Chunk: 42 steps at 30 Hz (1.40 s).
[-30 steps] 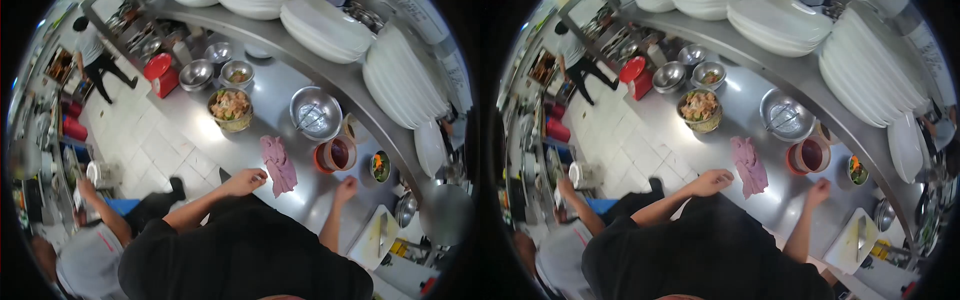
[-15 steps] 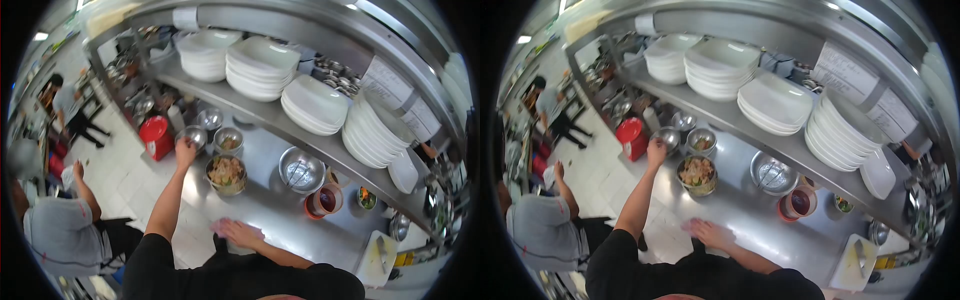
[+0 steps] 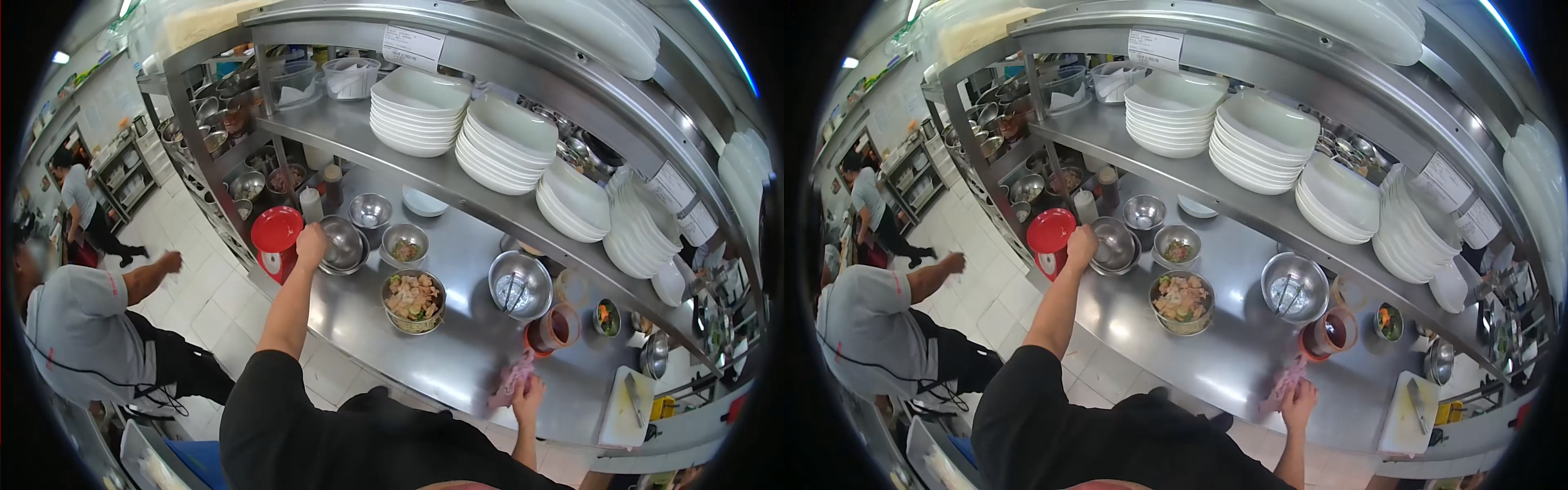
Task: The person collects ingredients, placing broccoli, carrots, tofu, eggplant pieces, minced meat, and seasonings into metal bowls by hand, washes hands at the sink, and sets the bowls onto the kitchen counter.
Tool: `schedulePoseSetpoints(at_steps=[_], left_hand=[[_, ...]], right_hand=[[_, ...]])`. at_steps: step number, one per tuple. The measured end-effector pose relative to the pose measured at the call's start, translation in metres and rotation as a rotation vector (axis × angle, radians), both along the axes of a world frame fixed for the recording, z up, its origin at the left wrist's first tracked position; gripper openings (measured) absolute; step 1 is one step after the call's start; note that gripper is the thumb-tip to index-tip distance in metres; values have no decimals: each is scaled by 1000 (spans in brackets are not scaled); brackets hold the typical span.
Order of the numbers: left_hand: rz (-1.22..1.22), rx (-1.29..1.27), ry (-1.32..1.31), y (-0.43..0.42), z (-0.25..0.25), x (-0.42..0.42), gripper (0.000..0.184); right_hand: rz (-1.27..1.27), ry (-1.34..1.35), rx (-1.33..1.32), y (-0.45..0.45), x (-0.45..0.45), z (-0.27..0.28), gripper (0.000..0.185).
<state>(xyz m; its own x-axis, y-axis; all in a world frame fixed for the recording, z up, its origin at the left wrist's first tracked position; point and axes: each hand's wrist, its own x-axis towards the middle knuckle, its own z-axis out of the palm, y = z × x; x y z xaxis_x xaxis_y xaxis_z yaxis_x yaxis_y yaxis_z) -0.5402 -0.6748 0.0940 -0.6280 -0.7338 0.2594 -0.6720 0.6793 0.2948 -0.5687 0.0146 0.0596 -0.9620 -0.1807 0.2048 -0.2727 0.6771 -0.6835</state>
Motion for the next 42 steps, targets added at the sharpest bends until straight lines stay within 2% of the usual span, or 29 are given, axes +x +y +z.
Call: schedulePoseSetpoints(at_steps=[2,3,5,6,7,8,9,10,11,12,13,14,15,16,18,19,20,21,22,24,26,28,30,33,36,38,40,41,42], left_hand=[[41,3,18,4,10,8,24],[90,10,36,9,12,12,25],[28,-44,96,13,7,40,27],[-87,-131,256,19,-3,54,31],[-115,66,204,23,-9,68,48],[-93,63,235,31,-17,84,48],[-71,60,265,39,-24,102,49],[-69,236,132,40,-36,120,49],[53,477,-44,48,-50,130,45],[-9,565,-85,81,-43,140,46],[-68,655,-126,115,-33,151,46],[-179,516,-150,119,-75,161,44],[-239,695,-86,152,-68,160,43],[-252,733,-65,189,-67,156,43],[-347,738,-23,255,-75,144,41],[-313,891,-25,286,-84,143,41],[-277,1044,-22,346,-38,135,41],[-406,1101,55,369,-90,123,41],[-533,1152,134,393,-140,112,41],[-408,1266,22,484,-18,102,39],[-509,918,70,504,-91,77,37],[-562,922,28,526,-70,76,39],[-629,918,-18,548,-51,63,41],[-631,815,120,579,-30,45,43],[-372,1043,315,601,-11,47,49],[-199,1428,577,604,-34,48,63],[-273,1467,463,614,-46,66,70],[-238,1597,354,626,-48,79,70],[-191,1723,222,639,-54,93,71]], right_hand=[[-12,-2,247,-2,6,0,51],[12,-175,141,4,2,-34,63],[235,80,507,-27,24,-69,50],[172,0,273,-53,33,-80,36],[182,1,376,-75,46,-109,22],[400,58,326,-95,53,-117,22],[596,10,203,-116,66,-107,29],[754,-258,161,-143,72,-55,41],[864,-369,72,-155,74,-53,46],[989,-474,-18,-159,74,-51,51],[989,-470,-29,-157,74,-33,51],[941,-576,-183,-156,73,0,55],[891,-689,-333,-155,67,26,59],[905,-693,-337,-147,59,40,59],[938,-201,-349,-122,50,58,58],[955,-207,-344,-110,51,59,58],[793,-74,-136,-98,52,60,55],[629,65,67,-87,52,61,53],[654,64,72,-76,54,38,53],[594,205,396,-52,56,-31,44],[729,60,509,-27,51,-6,42],[1109,-566,389,11,37,21,39],[1152,-587,586,51,20,35,35],[928,-437,564,103,1,104,33],[545,-330,364,166,-11,119,33],[543,-24,105,207,-31,74,34],[610,112,36,247,-66,11,44],[426,-221,104,261,-77,-1,48],[171,-1,-140,280,-76,-39,43]])
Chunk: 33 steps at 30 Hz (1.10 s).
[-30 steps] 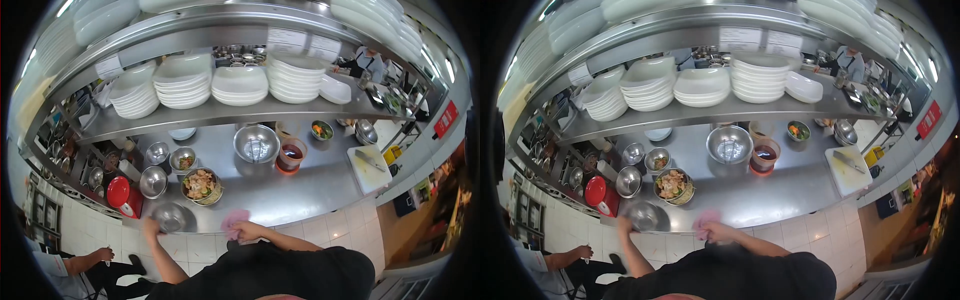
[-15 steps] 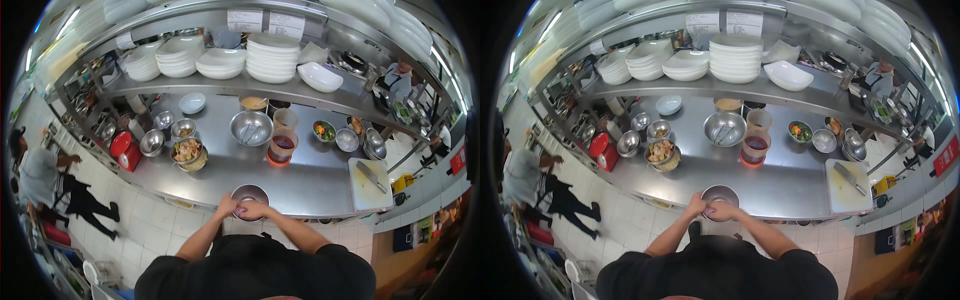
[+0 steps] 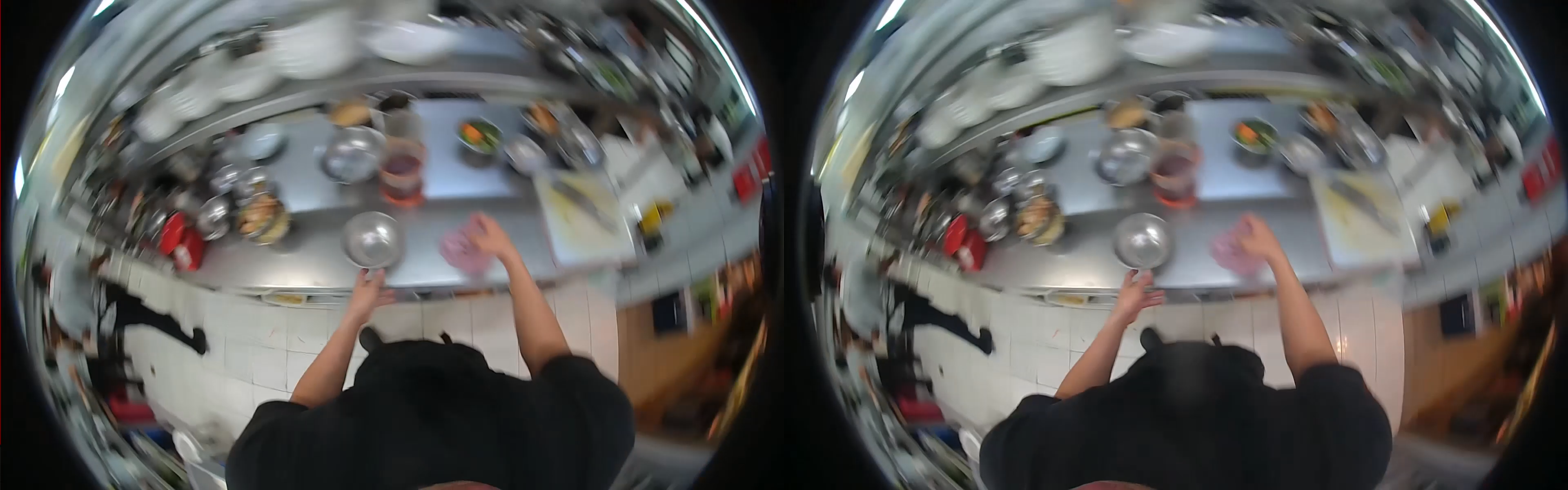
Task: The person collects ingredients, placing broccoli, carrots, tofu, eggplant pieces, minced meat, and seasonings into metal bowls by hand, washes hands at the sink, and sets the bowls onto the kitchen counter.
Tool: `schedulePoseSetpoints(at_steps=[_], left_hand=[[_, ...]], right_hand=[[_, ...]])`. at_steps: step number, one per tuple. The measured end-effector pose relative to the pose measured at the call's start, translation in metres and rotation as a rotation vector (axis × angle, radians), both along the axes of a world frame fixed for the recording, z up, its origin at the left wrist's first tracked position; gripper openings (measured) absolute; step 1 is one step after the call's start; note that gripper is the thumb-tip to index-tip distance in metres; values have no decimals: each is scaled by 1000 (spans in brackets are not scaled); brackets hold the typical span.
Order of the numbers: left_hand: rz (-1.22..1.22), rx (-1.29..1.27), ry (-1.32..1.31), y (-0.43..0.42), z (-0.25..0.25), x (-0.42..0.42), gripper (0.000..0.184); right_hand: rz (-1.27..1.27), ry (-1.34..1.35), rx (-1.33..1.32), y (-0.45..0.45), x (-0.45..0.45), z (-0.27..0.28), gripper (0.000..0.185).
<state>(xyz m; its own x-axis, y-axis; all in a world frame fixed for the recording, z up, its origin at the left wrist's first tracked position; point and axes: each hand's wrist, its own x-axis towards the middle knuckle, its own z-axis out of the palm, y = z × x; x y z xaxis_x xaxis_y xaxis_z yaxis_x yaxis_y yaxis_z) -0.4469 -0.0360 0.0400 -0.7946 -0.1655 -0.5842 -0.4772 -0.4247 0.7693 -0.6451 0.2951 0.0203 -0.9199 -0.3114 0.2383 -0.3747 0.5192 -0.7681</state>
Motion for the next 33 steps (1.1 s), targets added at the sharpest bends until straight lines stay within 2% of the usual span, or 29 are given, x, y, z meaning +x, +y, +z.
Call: schedulePoseSetpoints(at_steps=[1,2,3,4,6,8,9,10,11,12,13,14,16,18,20,21,24,25,27,29,30,31,32,33], left_hand=[[-185,-25,-23,5,-8,11,66],[-348,-46,-28,7,-18,24,62],[-453,-105,-27,12,-27,42,56],[-538,-170,-22,13,-34,63,50],[-728,-297,-92,10,-31,102,51],[-896,-636,-186,4,-15,133,53],[-869,-777,-194,-9,-27,157,55],[-832,-920,-206,-24,-39,184,57],[-819,-950,-298,-38,-45,205,58],[-796,-975,-393,-49,-47,221,58],[-750,-980,-414,-61,-51,234,58],[-775,-985,-465,-73,-58,246,58],[-763,-980,-520,-78,-64,262,58],[-704,-995,-434,-79,-63,260,56],[-568,-1000,-369,-73,-65,259,53],[-526,-990,-281,-66,-63,258,52],[-468,-955,-139,-43,-51,270,49],[-485,-935,-89,-34,-47,277,47],[-410,-880,20,-21,-37,303,45],[-352,-828,126,-13,-25,337,42],[-174,-638,152,-10,-19,356,37],[-4,-443,173,-6,-14,378,33],[-9,-438,184,0,-6,404,33],[157,-344,241,4,5,430,30]], right_hand=[[-200,-92,-69,12,-5,0,39],[-406,-332,-205,21,-19,5,35],[-491,-677,-552,32,-39,15,42],[-638,-707,-716,42,-55,25,46],[-847,-751,-995,54,-94,31,54],[-929,-728,-1166,74,-149,17,60],[-933,-688,-1226,81,-174,1,61],[-898,-678,-1140,88,-190,-10,61],[-850,-667,-1053,91,-210,-21,60],[-941,-679,-1042,94,-235,-46,54],[-923,-602,-1174,99,-257,-80,47],[-985,-612,-1234,89,-238,-53,44],[-1069,-401,-1259,69,-203,-35,36],[-879,-192,-1354,73,-161,-49,25],[-827,-156,-1210,78,-102,-53,18],[-904,-132,-1114,78,-83,-56,21],[-1033,-451,-889,76,-18,3,24],[-1013,-435,-884,74,-9,14,24],[-680,-330,-1096,74,15,32,17],[-373,-187,-927,62,46,37,5],[-219,-107,-796,34,94,69,13],[-58,-101,-641,8,147,98,13],[54,-96,-546,-19,182,93,14],[177,-284,-480,-51,229,89,13]])
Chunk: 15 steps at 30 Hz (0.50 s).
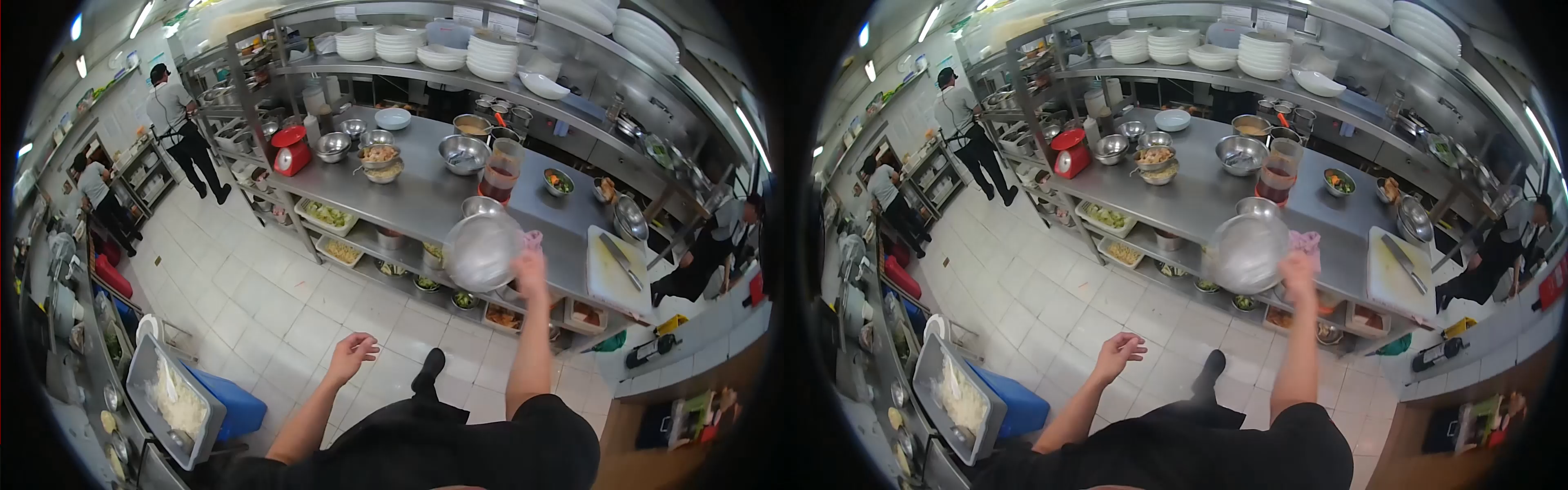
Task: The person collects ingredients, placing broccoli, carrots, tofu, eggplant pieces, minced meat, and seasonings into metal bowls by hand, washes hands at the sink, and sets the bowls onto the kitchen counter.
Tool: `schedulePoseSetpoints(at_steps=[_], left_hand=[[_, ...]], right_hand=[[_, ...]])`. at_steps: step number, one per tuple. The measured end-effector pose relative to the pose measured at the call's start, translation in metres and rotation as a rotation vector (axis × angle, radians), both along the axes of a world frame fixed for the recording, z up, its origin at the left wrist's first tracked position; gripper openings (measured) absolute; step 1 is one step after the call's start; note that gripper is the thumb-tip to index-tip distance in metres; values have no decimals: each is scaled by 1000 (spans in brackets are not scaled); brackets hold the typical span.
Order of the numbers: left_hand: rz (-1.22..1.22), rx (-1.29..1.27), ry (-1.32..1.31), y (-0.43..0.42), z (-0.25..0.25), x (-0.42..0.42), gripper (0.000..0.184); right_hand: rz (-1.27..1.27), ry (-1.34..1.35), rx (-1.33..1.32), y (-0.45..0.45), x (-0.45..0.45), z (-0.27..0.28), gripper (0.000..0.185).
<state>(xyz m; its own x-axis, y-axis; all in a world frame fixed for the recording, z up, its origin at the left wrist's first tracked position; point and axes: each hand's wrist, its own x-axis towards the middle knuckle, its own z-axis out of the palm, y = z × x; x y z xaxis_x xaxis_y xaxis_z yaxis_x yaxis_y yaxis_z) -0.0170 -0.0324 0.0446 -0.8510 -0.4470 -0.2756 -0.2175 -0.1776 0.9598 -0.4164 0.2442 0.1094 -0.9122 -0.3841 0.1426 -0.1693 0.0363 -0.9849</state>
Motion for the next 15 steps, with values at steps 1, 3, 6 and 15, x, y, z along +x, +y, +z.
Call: schedulePoseSetpoints(at_steps=[1,3,6,15], left_hand=[[141,108,85,3,8,28,28],[219,144,161,13,0,97,29],[738,268,11,27,-29,228,17],[2157,-54,392,19,18,656,22]], right_hand=[[128,33,299,-36,56,8,12],[530,34,226,-105,171,-18,19],[965,158,262,-189,352,-109,26],[1666,-95,606,-214,635,-65,34]])
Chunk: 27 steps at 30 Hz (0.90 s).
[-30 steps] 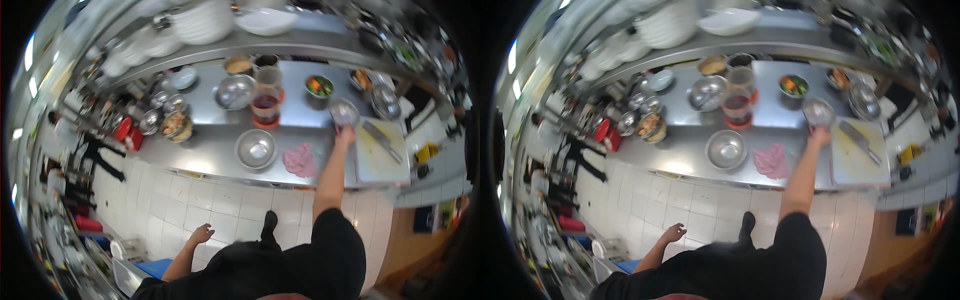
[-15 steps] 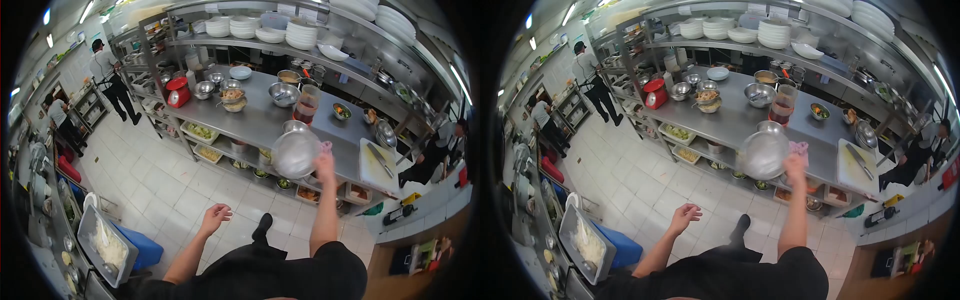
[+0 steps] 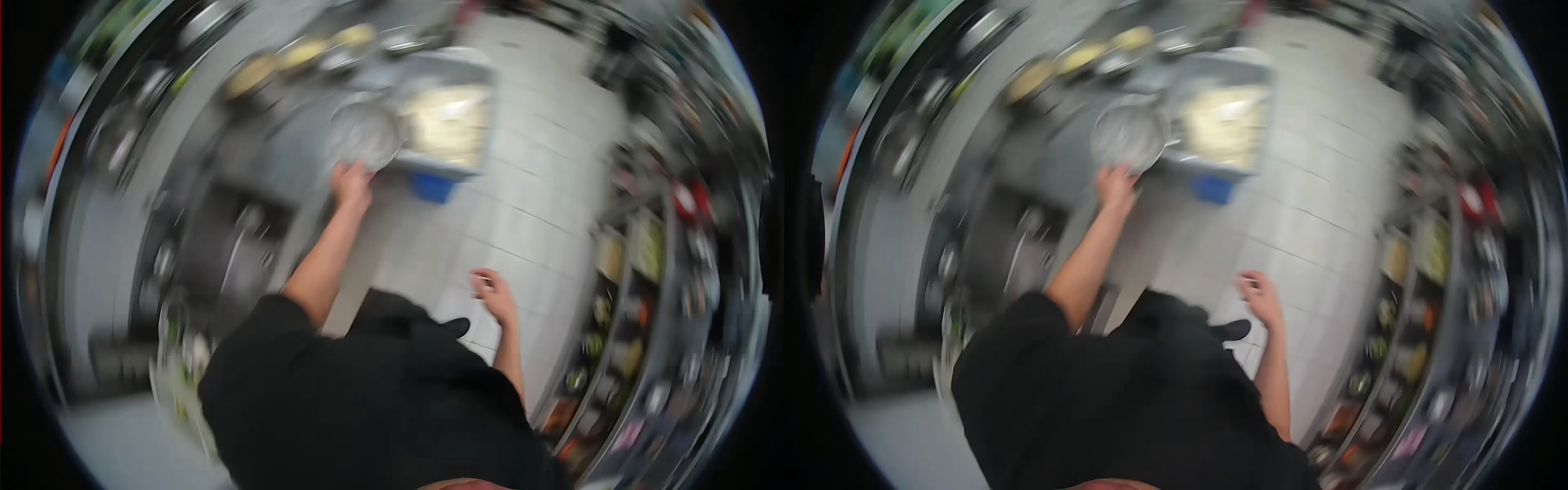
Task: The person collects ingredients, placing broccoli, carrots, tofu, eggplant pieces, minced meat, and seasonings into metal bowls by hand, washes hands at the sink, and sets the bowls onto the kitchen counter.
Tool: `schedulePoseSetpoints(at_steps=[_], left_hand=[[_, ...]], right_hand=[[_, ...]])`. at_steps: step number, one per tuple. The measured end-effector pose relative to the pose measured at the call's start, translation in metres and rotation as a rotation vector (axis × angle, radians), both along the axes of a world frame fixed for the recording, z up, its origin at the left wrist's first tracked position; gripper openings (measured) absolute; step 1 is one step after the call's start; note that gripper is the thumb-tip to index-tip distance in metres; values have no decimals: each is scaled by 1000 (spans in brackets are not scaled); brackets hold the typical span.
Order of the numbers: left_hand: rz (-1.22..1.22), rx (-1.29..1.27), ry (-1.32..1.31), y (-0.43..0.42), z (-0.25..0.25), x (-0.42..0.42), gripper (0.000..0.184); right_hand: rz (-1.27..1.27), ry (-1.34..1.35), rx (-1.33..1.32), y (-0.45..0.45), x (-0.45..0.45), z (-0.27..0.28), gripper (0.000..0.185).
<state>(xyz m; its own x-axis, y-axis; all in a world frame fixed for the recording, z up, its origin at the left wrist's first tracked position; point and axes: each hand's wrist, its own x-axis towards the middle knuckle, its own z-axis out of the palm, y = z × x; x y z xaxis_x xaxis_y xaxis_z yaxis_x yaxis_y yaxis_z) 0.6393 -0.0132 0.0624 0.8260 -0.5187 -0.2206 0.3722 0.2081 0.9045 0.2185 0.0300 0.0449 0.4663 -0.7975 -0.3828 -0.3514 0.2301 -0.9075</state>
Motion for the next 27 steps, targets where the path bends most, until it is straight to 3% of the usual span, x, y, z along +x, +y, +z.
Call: schedulePoseSetpoints(at_steps=[1,3,8,10,13,16,18,19,21,24,27], left_hand=[[200,-91,-19,3,28,19,29],[378,-190,92,18,33,68,34],[479,-214,360,63,-58,170,45],[285,-229,375,74,-52,160,57],[8,-329,445,47,-17,107,77],[-298,-417,977,-10,-30,91,98],[-413,-396,663,-61,-23,46,91],[-446,-383,507,-82,-18,23,88],[-583,-370,568,-108,12,-33,94],[-691,-312,849,-141,15,-77,125],[-794,-219,771,-164,31,-156,131]], right_hand=[[14,25,8,2,6,-16,36],[38,153,31,5,5,-39,37],[73,300,135,33,6,-70,37],[-11,308,165,43,-3,-85,37],[106,384,5,44,-25,-89,41],[42,465,-31,40,-40,-86,42],[-35,475,-51,37,-61,-69,40],[-133,469,-72,38,-74,-70,40],[-276,456,-100,42,-110,-75,40],[-574,479,-188,65,-171,-80,39],[-953,504,-281,96,-282,-82,31]])
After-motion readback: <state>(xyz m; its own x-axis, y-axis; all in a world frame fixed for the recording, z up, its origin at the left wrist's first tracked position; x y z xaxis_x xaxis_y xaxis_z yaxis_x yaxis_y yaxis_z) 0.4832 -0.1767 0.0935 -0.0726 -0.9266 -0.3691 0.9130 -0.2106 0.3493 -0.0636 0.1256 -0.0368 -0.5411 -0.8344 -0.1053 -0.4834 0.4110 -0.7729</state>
